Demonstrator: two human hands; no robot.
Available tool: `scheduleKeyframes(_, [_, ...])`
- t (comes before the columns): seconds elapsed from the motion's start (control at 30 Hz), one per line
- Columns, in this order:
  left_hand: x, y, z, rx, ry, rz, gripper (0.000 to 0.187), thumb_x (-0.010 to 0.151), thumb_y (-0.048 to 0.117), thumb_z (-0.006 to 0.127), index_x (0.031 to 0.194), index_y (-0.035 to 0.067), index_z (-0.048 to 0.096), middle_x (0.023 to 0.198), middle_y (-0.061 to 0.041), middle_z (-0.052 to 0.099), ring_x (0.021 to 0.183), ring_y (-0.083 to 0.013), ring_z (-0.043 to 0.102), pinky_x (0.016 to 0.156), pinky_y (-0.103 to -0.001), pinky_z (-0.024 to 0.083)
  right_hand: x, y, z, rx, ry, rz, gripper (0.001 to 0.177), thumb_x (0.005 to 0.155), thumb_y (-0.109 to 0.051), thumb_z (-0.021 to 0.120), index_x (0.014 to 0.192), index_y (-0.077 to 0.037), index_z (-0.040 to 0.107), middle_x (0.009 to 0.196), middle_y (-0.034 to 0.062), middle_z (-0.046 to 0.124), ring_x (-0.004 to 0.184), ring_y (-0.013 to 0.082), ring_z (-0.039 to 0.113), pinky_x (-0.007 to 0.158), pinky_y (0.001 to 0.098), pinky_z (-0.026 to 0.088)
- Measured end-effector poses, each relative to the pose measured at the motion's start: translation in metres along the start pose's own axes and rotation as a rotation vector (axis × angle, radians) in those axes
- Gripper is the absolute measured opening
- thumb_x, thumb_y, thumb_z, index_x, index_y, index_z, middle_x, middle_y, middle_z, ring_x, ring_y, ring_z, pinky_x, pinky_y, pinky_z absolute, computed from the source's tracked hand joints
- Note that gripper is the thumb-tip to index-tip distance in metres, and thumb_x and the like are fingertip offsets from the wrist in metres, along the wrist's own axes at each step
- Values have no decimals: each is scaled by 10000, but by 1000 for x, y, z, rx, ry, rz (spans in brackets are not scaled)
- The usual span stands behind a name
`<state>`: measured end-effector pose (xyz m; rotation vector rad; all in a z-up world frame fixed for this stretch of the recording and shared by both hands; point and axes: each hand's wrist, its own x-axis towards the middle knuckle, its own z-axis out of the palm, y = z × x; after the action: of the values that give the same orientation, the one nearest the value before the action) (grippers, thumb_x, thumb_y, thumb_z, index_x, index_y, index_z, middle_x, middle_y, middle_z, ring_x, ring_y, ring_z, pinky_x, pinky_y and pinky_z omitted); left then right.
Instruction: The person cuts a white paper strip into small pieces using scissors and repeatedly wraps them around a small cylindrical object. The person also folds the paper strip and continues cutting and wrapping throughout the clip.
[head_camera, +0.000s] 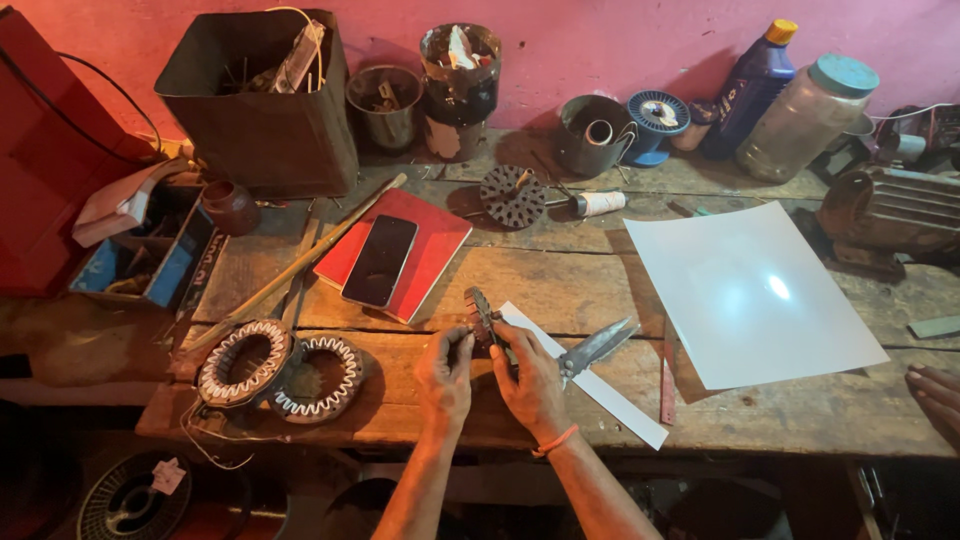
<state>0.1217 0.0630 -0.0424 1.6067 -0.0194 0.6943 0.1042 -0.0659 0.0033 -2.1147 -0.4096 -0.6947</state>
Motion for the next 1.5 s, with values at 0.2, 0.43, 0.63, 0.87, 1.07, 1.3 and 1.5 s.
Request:
scheduleKeyframes(0.2, [1, -2, 1, -4, -14, 37, 136, 952, 56, 705, 1070, -13, 708, 874, -74, 752, 774, -99, 686, 689, -258, 569, 0, -1, 0, 2, -11, 28, 282, 946, -118, 674, 1222, -73, 646, 1138, 143, 699, 1020, 366, 692, 824, 421, 562])
scheduleKeyframes(0.43, [-2, 0, 0, -51, -43, -41, 166, 963, 56, 682, 1113, -13, 698, 913, -77, 751, 816, -100, 688, 729, -260, 568, 1, -4, -2, 40, 21, -29, 351, 936, -104, 667, 1276, -47, 606, 1185, 158, 686, 1064, 376, 682, 855, 428, 556])
scheduleKeyframes(0.63, [-1, -4, 0, -5, -48, -52, 169, 965, 65, 679, 1117, -9, 685, 921, -79, 756, 836, -95, 690, 746, -260, 561, 1, 0, 0, 21, -3, 9, 323, 939, -107, 684, 1255, -71, 630, 1170, 145, 704, 1043, 362, 695, 840, 422, 561])
scheduleKeyframes(0.87, [-1, -4, 0, 2, -71, -98, 189, 968, 73, 673, 1138, -8, 678, 929, -94, 765, 833, -111, 698, 741, -263, 555, -1, 0, -1, 46, -8, 22, 312, 937, -102, 683, 1244, -69, 639, 1148, 147, 709, 1026, 358, 704, 830, 417, 564])
scheduleKeyframes(1.07, [0, -2, 1, 43, -56, -45, 185, 956, 90, 692, 1115, -4, 688, 908, -96, 763, 816, -120, 724, 727, -273, 570, 0, -1, -1, 63, 9, 15, 299, 938, -97, 683, 1233, -67, 644, 1140, 146, 709, 1024, 361, 703, 830, 417, 567])
scheduleKeyframes(1.3, [1, 6, -3, -54, -97, -128, 210, 973, 137, 657, 1120, -12, 679, 934, -105, 760, 847, -137, 717, 753, -287, 571, 1, -2, -2, 37, 11, 2, 321, 939, -108, 686, 1253, -70, 631, 1178, 147, 697, 1050, 370, 690, 835, 424, 559])
scheduleKeyframes(1.5, [2, 8, -3, -3, -114, -192, 243, 983, 200, 644, 1107, -3, 690, 898, -113, 760, 808, -154, 711, 719, -307, 570, 0, -4, -3, 45, -1, 9, 329, 944, -111, 681, 1266, -75, 621, 1177, 137, 695, 1053, 360, 691, 833, 417, 558])
